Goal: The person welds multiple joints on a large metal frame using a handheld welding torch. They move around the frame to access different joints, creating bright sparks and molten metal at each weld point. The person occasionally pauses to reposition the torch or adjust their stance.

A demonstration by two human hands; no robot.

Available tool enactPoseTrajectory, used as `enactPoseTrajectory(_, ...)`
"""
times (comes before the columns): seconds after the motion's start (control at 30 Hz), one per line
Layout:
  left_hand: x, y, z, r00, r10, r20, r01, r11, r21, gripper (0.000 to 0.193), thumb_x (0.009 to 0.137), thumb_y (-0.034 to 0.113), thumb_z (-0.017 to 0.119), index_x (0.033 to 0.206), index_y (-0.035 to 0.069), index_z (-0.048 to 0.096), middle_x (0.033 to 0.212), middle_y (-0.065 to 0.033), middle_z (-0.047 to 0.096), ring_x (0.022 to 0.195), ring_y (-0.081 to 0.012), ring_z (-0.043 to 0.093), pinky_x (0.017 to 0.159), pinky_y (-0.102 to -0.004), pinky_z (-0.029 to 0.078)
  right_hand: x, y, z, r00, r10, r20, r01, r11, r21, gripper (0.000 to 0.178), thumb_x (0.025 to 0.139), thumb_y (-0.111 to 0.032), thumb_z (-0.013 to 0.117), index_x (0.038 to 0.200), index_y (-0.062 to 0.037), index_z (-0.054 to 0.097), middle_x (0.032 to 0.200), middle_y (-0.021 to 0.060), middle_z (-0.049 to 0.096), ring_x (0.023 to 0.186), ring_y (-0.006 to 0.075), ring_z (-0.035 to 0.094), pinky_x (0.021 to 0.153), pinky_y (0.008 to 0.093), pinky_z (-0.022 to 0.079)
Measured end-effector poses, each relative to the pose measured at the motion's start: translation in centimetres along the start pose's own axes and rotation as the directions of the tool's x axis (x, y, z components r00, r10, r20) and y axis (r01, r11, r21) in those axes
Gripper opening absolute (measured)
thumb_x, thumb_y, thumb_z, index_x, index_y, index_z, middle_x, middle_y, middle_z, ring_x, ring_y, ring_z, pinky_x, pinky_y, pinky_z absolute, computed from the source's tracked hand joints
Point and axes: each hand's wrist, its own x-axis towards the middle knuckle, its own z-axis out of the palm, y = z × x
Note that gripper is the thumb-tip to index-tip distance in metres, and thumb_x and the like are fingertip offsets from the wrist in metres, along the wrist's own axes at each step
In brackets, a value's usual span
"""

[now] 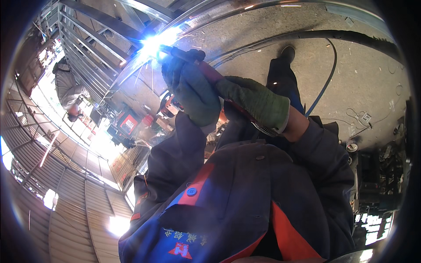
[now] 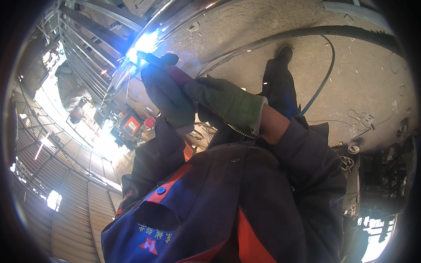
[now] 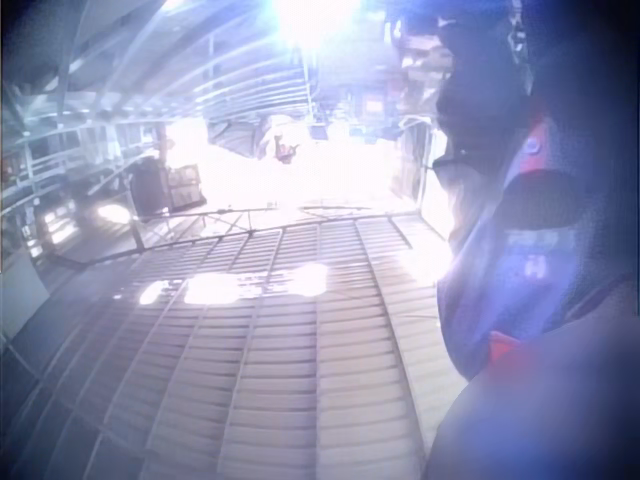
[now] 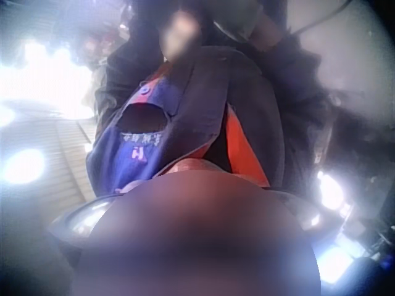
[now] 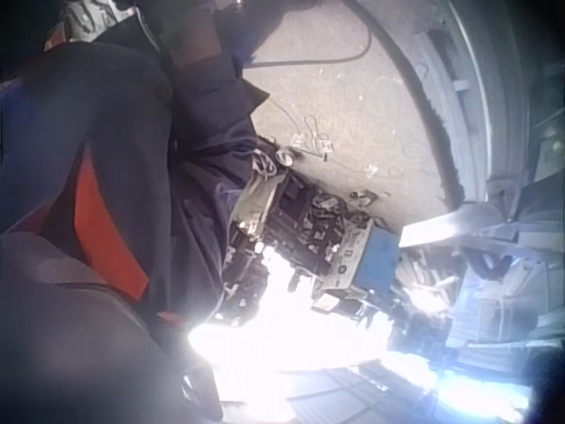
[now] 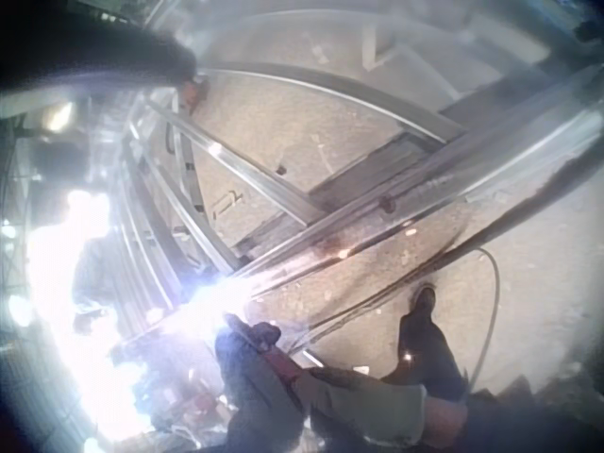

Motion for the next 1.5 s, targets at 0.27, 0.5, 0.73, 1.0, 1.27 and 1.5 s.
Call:
enactPoseTrajectory(0.27, -0.6, -0.9, -0.1, 1.0, 0.024, 0.01, -0.025, 0.99, 0.136, 0.027, 0.113, 0.015, 0.049, 0.117, -0.003, 0.069, 0.121, -0.0207, 0.075, 0.109, -0.0389, 0.069, 0.1, -0.0511, 0.05, 0.4, 0.4, 0.1, 1.0, 0.007, 0.016, -0.008, 0.998, 0.07, 0.052, 0.105, -0.009, 0.067, 0.155, -0.0008, 0.054, 0.123, 0.0154, 0.069, 0.101, 0.0277, 0.072, 0.087, 0.037, 0.062)
enactPoseTrajectory(0.5, -1.0, -0.9, -0.5, 0.995, 0.078, 0.055, -0.088, 0.973, 0.215, 0.028, 0.113, 0.016, 0.051, 0.126, -0.005, 0.065, 0.126, -0.021, 0.072, 0.112, -0.0378, 0.068, 0.101, -0.0504, 0.051, 0.7, -1.4, 0.8, 0.786, 0.602, 0.137, -0.51, 0.508, 0.694, 0.048, 0.111, -0.051, 0.069, 0.124, -0.005, 0.069, 0.086, 0.0008, 0.067, 0.072, 0.0089, 0.063, 0.059, 0.0264, 0.048)
enactPoseTrajectory(0.73, -2.9, -2.8, -1.1, 0.972, 0.178, 0.155, -0.23, 0.857, 0.46, 0.032, 0.114, 0.016, 0.053, 0.135, -0.006, 0.061, 0.131, -0.0212, 0.069, 0.116, -0.0368, 0.068, 0.103, -0.0497, 0.053, 0.5, -0.6, 0.4, 0.774, 0.58, 0.253, -0.536, 0.388, 0.75, 0.037, 0.114, -0.036, 0.067, 0.132, -0.003, 0.069, 0.101, 0.0039, 0.07, 0.084, 0.0114, 0.068, 0.072, 0.0277, 0.057)
enactPoseTrajectory(1.0, -4.1, -3.8, -1.4, 0.927, 0.249, 0.282, -0.375, 0.564, 0.736, 0.039, 0.115, 0.016, 0.055, 0.145, -0.008, 0.056, 0.137, -0.0215, 0.067, 0.12, -0.0356, 0.067, 0.105, -0.0489, 0.055, 0.5, -0.8, 0.5, 0.87, 0.477, 0.121, -0.422, 0.598, 0.681, 0.037, 0.114, -0.03, 0.066, 0.138, -0.0021, 0.066, 0.101, 0.0031, 0.068, 0.086, 0.0108, 0.066, 0.073, 0.0282, 0.056)
enactPoseTrajectory(1.27, 0.5, 1.3, -0.9, 0.998, 0.01, 0.069, -0.02, 0.989, 0.144, 0.025, 0.111, 0.01, 0.051, 0.109, -0.001, 0.073, 0.114, -0.0174, 0.076, 0.108, -0.0414, 0.069, 0.101, -0.0515, 0.049, 0.6, -2.6, 0.2, 0.794, 0.601, 0.099, -0.517, 0.58, 0.63, 0.054, 0.111, -0.057, 0.067, 0.121, -0.0045, 0.07, 0.084, 0.0004, 0.066, 0.072, 0.0088, 0.062, 0.06, 0.0266, 0.048)
enactPoseTrajectory(1.5, 1.3, 2.2, -1.3, 0.993, 0.023, 0.115, -0.043, 0.983, 0.18, 0.027, 0.112, 0.012, 0.05, 0.109, -0.001, 0.073, 0.116, -0.0196, 0.076, 0.108, -0.0416, 0.069, 0.101, -0.0526, 0.048, 1.2, -1.6, 1.0, 0.955, 0.22, -0.2, -0.15, 0.937, 0.314, 0.052, 0.112, -0.055, 0.066, 0.124, -0.0046, 0.071, 0.09, 0.0025, 0.07, 0.077, 0.0095, 0.065, 0.065, 0.0275, 0.052)
